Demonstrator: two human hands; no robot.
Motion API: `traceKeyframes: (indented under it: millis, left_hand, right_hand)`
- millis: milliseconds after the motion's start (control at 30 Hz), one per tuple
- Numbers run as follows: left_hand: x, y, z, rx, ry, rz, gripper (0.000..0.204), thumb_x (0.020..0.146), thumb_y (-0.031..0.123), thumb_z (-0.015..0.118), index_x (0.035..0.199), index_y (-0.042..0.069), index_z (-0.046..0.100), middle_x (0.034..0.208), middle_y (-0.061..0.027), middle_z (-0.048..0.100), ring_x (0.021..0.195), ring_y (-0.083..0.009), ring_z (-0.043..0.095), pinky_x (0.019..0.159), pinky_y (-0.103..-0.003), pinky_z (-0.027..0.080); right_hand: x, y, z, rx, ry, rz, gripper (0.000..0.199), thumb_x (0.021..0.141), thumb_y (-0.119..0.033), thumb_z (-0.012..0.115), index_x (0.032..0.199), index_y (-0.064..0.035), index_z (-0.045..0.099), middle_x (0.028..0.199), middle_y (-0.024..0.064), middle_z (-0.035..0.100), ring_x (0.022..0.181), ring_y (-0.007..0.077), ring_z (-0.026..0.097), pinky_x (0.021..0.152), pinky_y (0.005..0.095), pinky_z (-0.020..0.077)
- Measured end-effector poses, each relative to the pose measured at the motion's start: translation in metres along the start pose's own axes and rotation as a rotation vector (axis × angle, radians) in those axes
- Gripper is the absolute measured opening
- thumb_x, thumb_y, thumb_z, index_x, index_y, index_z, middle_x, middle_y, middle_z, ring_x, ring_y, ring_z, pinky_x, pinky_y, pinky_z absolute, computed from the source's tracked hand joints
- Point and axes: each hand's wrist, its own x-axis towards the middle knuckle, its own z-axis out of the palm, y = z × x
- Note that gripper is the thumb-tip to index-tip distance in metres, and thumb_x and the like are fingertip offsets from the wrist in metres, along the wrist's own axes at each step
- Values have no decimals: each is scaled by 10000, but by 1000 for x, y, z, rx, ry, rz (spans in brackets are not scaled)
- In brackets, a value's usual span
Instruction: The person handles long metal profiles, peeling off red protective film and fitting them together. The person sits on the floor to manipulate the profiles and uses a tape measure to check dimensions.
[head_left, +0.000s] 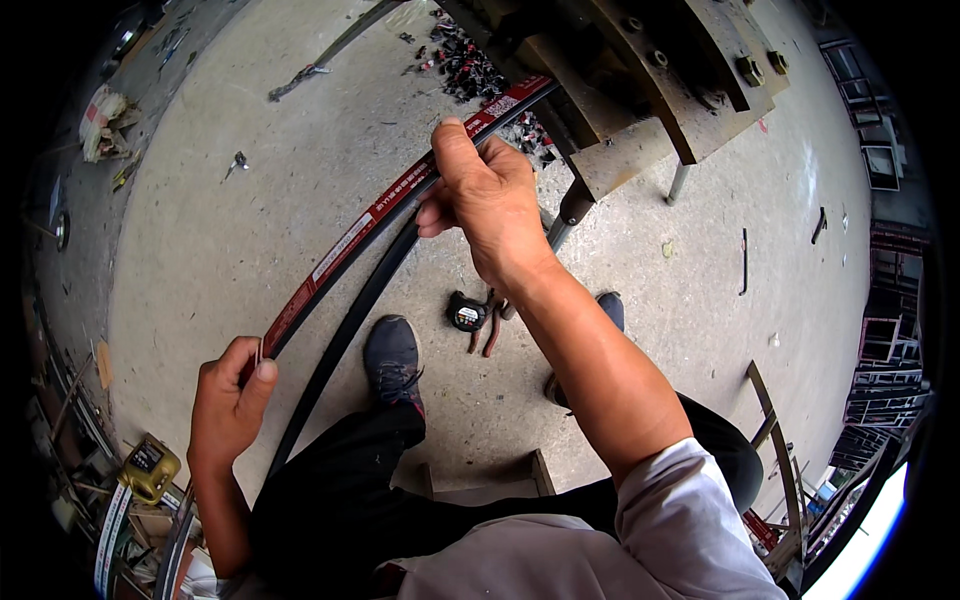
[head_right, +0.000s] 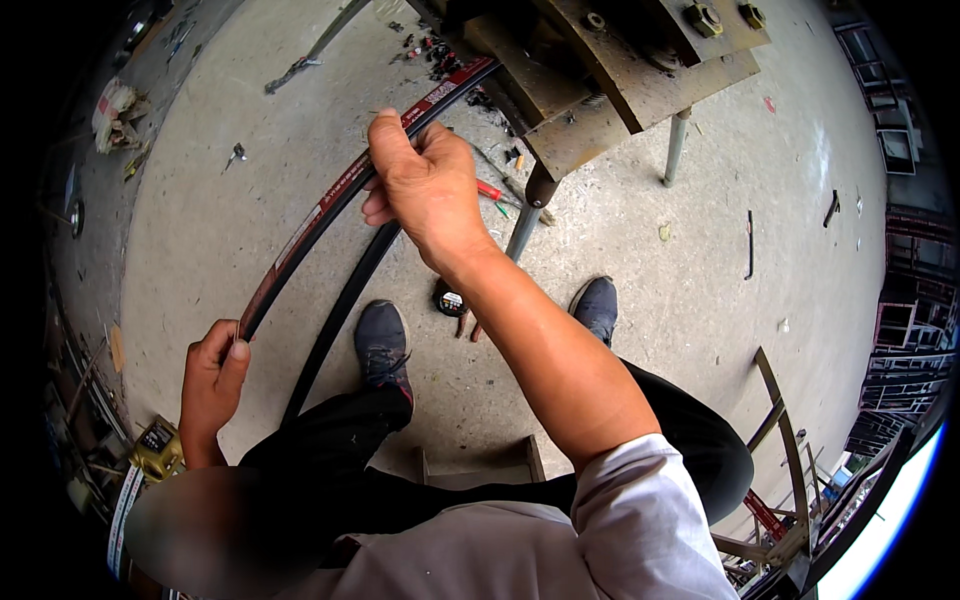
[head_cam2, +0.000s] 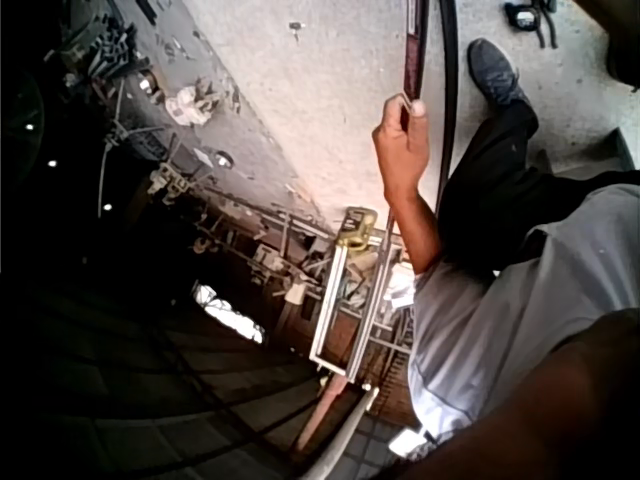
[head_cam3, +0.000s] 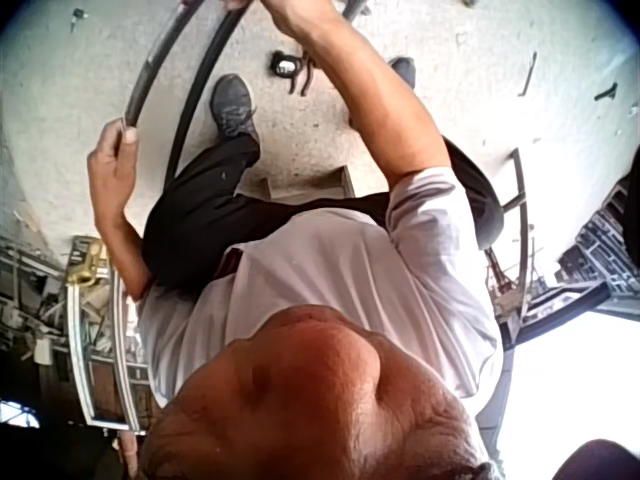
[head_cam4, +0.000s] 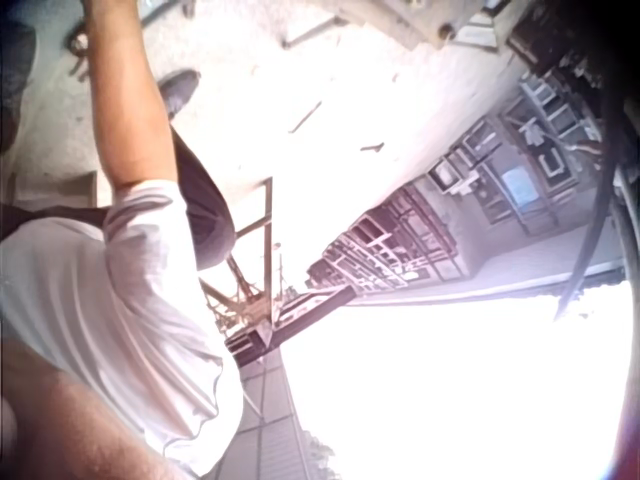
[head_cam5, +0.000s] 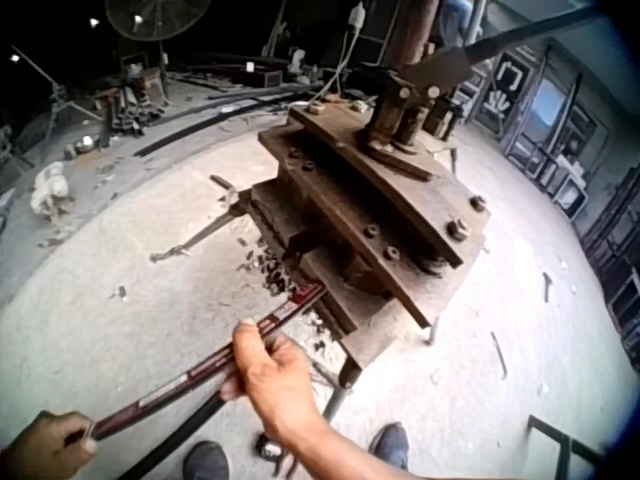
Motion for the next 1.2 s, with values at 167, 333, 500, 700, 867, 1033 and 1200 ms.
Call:
traceKeyframes:
  millis: [167,333,500,700,867,1033,1200]
  left_hand:
    - [-4,7,3,53,44,29,359,1099,375,673,1115,17,656,716,24,481,669,-68,428,594,-288,381]
    - [-8,8,4,88,64,40,346,1083,354,702,1145,14,669,706,-10,509,651,-93,455,591,-305,406]
    - [-5,6,6,98,66,47,331,1082,336,704,1147,14,666,706,-19,517,645,-99,461,591,-306,413]
    - [-2,8,6,125,86,75,327,1076,331,710,1135,14,655,692,-32,505,633,-124,466,596,-310,424]
    - [22,1,-8,163,81,94,324,1085,343,696,1115,23,650,694,-34,500,632,-132,457,602,-317,429]
    - [38,3,-16,187,70,121,345,1090,365,686,1108,23,650,719,-41,506,652,-140,456,619,-319,440]
    - [41,1,-14,205,81,128,358,1090,377,684,1110,22,648,718,-54,512,653,-148,472,624,-324,446]
  right_hand:
    - [2,5,-4,21,-41,-10,458,1096,-440,665,970,-6,594,686,95,662,520,183,667,512,315,587]
    - [5,3,-6,40,-91,-30,462,1108,-424,617,914,-8,570,676,108,653,533,179,662,504,324,585]
    - [8,10,-9,23,-90,-28,436,1106,-415,621,928,-16,616,704,118,691,536,187,677,523,329,588]
    - [8,3,-4,67,-74,-40,438,1111,-400,606,953,8,597,705,106,663,529,175,655,504,319,583]
    - [14,6,0,74,-28,-49,437,1108,-400,615,1000,23,606,755,106,666,552,173,658,513,319,587]
    - [18,3,2,115,22,-60,468,1099,-427,642,1020,31,596,760,99,659,570,179,662,528,320,595]
    - [19,4,-4,77,-3,-39,523,1086,-511,674,1061,2,576,766,106,687,608,199,710,575,335,628]
